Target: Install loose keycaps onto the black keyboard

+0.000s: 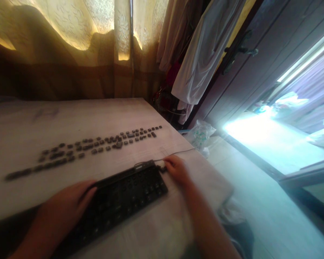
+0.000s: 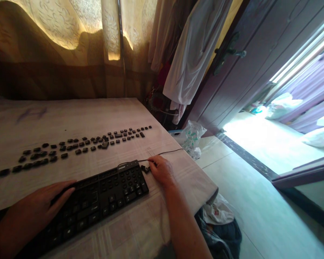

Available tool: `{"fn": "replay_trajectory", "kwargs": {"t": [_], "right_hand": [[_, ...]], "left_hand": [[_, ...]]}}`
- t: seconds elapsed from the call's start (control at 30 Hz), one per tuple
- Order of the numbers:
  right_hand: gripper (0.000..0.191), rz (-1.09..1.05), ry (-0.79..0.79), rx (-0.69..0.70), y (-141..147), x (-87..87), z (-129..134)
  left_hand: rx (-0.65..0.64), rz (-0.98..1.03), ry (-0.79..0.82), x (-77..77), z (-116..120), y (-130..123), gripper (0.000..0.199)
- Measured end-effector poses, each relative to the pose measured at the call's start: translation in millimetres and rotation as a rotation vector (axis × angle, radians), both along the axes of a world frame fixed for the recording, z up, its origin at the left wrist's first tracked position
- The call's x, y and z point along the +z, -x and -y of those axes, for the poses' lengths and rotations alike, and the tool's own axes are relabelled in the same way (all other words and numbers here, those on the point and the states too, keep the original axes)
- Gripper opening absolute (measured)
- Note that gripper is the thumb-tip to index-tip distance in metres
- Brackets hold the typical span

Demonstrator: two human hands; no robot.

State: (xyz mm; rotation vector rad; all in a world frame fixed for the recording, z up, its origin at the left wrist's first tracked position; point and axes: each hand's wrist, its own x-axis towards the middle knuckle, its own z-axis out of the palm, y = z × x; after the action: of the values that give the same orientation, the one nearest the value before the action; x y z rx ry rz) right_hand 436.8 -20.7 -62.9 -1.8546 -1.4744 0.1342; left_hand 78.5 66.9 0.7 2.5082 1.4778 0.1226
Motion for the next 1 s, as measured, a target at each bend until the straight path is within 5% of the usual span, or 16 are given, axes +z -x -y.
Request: {"fn": "replay_trajectory", "kwargs": {"t": [0.2,0.5,0.67,0.83,1.0], "right_hand": [[0.02,-0.052,-0.069,0.091,-1.9,12.8,11.1],[0.034,0.069,0.106,0.141,-2.3,21.9,20.4],[0.026,0.094,0.149,0.155,-3.7,20.2,18.1],[0.011,0.077,0.099,0.148,-8.0,18.3,16.7],[0.019,-0.078,-0.013,0.065,1.4,22.0,15.4]], "left_hand": [[0.0,0.011,-0.02,-4.6,-2.5,3.4,0.055],[0.006,0.002,-0.013,-6.9,-3.8,5.0,0.054],[0.017,-0.009,-0.014,-7.9,-4.9,3.0,0.06],[-0.004,-0.028,-0.008,-5.3,-4.3,0.0,0.063],[-0.019,0.004,-0.041,-9.3,-5.3,2.0,0.06]]}}
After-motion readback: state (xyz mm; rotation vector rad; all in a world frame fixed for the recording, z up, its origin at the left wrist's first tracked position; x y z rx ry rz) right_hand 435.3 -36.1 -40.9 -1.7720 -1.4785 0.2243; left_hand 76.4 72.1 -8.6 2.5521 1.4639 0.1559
